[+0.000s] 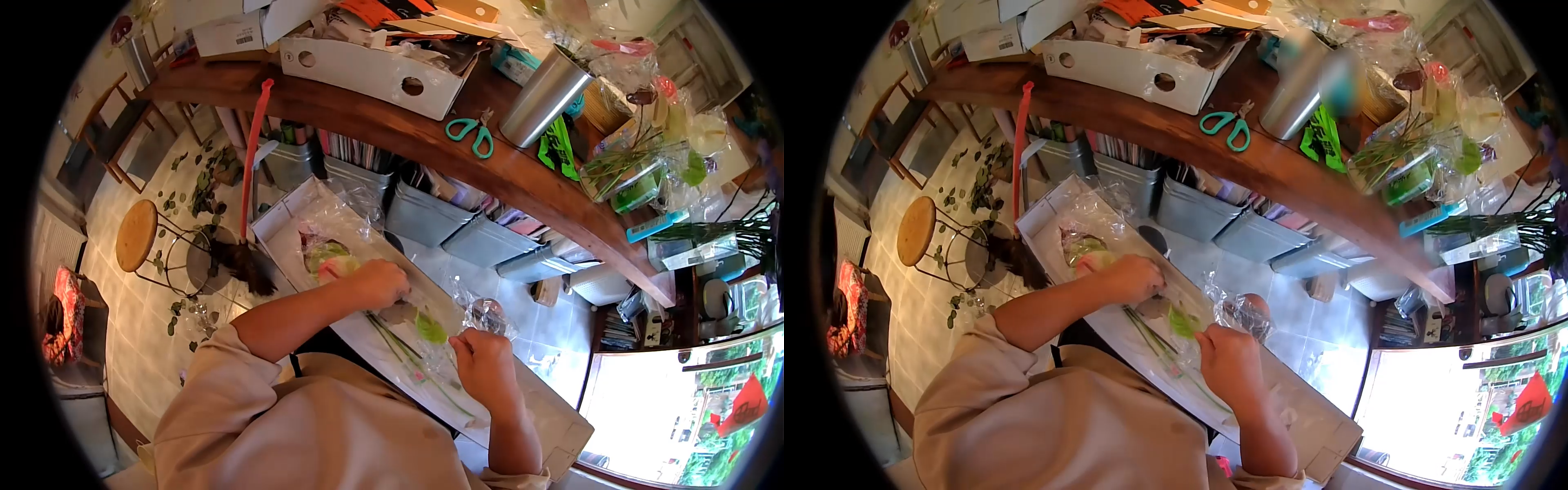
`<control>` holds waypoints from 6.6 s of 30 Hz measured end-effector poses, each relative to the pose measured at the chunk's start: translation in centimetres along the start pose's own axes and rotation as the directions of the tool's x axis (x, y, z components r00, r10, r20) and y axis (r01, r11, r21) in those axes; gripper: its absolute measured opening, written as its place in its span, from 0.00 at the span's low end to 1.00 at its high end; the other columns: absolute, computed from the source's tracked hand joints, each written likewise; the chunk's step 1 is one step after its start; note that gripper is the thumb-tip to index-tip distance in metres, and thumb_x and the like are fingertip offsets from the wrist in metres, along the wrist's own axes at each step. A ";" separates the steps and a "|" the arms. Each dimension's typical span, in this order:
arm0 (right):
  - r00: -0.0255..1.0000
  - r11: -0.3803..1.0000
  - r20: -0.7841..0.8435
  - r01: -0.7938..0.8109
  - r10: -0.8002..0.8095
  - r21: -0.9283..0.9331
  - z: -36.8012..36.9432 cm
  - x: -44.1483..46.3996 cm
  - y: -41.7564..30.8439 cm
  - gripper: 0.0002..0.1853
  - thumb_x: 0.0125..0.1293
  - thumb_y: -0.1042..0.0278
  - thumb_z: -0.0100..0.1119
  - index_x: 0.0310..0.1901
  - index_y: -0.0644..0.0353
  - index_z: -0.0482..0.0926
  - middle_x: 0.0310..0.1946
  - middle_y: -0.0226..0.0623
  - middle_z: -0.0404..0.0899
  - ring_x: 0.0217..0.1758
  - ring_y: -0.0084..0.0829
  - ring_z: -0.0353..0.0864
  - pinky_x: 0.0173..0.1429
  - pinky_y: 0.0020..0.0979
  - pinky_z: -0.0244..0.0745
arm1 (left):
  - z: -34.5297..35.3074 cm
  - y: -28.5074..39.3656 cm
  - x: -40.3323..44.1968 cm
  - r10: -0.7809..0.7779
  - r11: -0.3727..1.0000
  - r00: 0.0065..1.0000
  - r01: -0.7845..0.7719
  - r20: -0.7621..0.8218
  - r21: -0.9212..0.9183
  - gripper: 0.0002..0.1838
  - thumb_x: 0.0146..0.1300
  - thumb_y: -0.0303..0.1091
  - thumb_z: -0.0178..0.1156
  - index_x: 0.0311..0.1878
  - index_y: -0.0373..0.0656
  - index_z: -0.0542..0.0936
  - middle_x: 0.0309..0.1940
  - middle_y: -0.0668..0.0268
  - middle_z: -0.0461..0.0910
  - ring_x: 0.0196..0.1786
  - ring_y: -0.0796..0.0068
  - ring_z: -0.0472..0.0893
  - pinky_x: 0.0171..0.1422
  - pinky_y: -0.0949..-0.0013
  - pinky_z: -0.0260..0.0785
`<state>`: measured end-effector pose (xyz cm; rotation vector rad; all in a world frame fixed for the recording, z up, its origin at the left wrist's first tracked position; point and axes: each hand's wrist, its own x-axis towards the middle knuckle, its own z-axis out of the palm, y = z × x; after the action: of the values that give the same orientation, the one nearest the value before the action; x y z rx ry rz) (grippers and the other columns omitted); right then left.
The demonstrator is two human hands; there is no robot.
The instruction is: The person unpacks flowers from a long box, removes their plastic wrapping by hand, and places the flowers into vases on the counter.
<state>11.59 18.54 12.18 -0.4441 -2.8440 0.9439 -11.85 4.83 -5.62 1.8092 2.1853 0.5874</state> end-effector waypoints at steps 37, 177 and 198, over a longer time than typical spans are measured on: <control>0.970 0.330 -0.227 0.242 -0.085 0.912 -9.9 -2.1 14.4 0.10 0.70 0.66 0.66 0.40 0.68 0.85 0.37 0.46 0.82 0.37 0.35 0.79 0.43 0.35 0.72 | 3.3 18.2 7.7 0.223 0.304 0.860 0.385 0.459 -0.871 0.18 0.71 0.37 0.65 0.55 0.32 0.85 0.43 0.59 0.88 0.44 0.71 0.86 0.49 0.69 0.82; 0.628 1.000 -0.778 0.009 0.016 0.027 -8.1 0.7 -0.5 0.04 0.64 0.78 0.72 0.35 0.67 0.84 0.26 0.37 0.81 0.23 0.25 0.78 0.27 0.27 0.70 | -13.4 16.9 0.7 -0.008 0.984 0.788 -0.102 -0.616 -0.143 0.06 0.65 0.22 0.67 0.44 0.37 0.82 0.35 0.56 0.77 0.32 0.52 0.81 0.35 0.56 0.75; 0.519 0.979 -0.841 0.199 -0.152 -0.055 -4.9 1.9 -2.1 0.09 0.60 0.82 0.71 0.40 0.64 0.82 0.34 0.40 0.81 0.29 0.35 0.81 0.33 0.31 0.77 | -11.2 18.7 4.9 -0.420 0.216 0.883 -0.129 -0.211 -0.968 0.07 0.77 0.29 0.61 0.46 0.35 0.83 0.28 0.69 0.80 0.25 0.83 0.78 0.28 0.76 0.71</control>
<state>10.21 20.27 17.38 -0.4314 -1.8993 0.5191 -1.25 10.72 13.13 0.7077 1.3677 1.9355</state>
